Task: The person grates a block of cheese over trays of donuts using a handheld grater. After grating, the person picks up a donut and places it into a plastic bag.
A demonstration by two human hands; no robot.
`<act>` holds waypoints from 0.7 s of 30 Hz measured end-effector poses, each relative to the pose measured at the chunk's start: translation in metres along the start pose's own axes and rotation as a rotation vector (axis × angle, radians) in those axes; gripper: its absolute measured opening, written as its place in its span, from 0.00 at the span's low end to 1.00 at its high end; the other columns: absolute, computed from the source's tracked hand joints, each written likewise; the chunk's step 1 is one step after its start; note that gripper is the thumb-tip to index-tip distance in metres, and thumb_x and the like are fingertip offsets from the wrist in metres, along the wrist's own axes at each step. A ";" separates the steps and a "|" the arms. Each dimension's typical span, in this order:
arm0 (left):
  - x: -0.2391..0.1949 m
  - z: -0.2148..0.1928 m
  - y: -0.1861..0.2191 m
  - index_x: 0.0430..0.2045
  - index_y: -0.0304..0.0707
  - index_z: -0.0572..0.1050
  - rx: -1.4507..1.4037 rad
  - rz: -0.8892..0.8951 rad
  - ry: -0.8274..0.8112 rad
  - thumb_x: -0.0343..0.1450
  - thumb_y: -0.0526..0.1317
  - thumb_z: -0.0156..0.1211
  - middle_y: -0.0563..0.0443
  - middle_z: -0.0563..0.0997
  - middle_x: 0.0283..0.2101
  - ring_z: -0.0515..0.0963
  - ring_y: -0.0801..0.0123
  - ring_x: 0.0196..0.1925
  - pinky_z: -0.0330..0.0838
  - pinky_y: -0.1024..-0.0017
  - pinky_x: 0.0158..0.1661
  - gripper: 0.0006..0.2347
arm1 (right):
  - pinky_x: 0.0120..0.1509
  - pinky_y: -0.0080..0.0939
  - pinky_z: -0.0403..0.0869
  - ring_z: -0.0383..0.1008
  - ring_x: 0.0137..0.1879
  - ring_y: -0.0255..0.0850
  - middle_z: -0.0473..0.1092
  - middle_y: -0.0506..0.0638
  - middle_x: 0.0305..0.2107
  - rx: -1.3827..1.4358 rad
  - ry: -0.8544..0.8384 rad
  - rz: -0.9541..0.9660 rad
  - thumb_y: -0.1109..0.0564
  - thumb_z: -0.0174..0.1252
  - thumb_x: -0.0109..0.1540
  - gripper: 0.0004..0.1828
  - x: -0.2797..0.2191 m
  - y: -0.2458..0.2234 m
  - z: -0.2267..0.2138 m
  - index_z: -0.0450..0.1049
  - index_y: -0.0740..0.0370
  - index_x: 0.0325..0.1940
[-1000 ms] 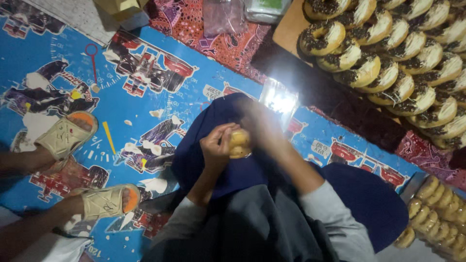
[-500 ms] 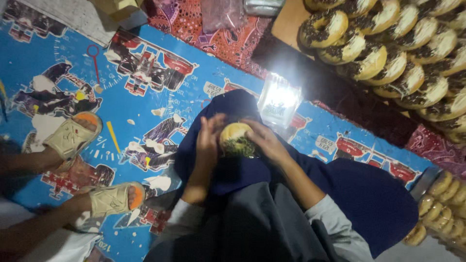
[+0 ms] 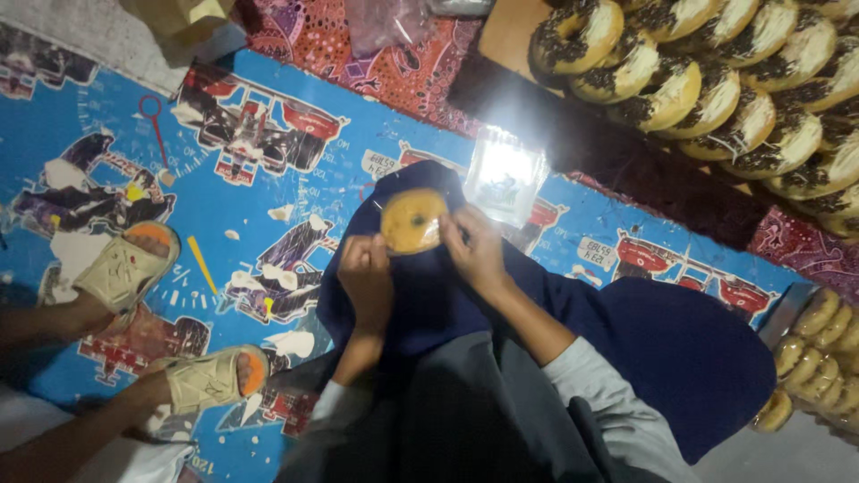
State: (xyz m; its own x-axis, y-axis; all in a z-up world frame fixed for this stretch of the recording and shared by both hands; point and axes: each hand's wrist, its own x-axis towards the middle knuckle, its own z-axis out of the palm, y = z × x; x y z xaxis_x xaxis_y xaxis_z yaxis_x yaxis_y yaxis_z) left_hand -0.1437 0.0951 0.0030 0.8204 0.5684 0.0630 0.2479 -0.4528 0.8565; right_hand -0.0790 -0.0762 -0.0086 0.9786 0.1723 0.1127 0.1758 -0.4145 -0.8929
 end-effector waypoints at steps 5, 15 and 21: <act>-0.008 0.020 -0.015 0.21 0.31 0.75 0.050 0.217 -0.105 0.72 0.34 0.60 0.41 0.79 0.31 0.81 0.53 0.36 0.75 0.63 0.38 0.09 | 0.52 0.51 0.73 0.77 0.47 0.56 0.75 0.63 0.39 -0.090 0.036 0.128 0.52 0.53 0.68 0.15 -0.029 0.097 0.006 0.76 0.68 0.44; 0.059 0.277 -0.014 0.53 0.35 0.66 0.277 0.533 -0.491 0.62 0.35 0.62 0.31 0.78 0.47 0.79 0.38 0.44 0.76 0.51 0.40 0.24 | 0.60 0.56 0.71 0.69 0.49 0.62 0.71 0.67 0.41 -0.035 0.471 0.690 0.40 0.42 0.76 0.28 -0.028 0.243 -0.106 0.72 0.70 0.51; 0.096 0.313 -0.061 0.46 0.39 0.73 0.560 0.622 -0.687 0.67 0.32 0.59 0.36 0.78 0.49 0.81 0.44 0.42 0.77 0.52 0.40 0.13 | 0.69 0.67 0.57 0.61 0.68 0.69 0.65 0.73 0.61 -0.816 0.407 0.148 0.47 0.62 0.65 0.30 -0.004 0.226 -0.128 0.70 0.67 0.66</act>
State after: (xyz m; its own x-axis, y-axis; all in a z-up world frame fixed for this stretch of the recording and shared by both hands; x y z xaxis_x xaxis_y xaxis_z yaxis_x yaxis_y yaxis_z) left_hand 0.0812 -0.0372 -0.2038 0.9539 -0.2969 -0.0437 -0.2544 -0.8773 0.4069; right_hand -0.0298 -0.2853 -0.1549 0.9321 -0.1958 0.3047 -0.0842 -0.9354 -0.3435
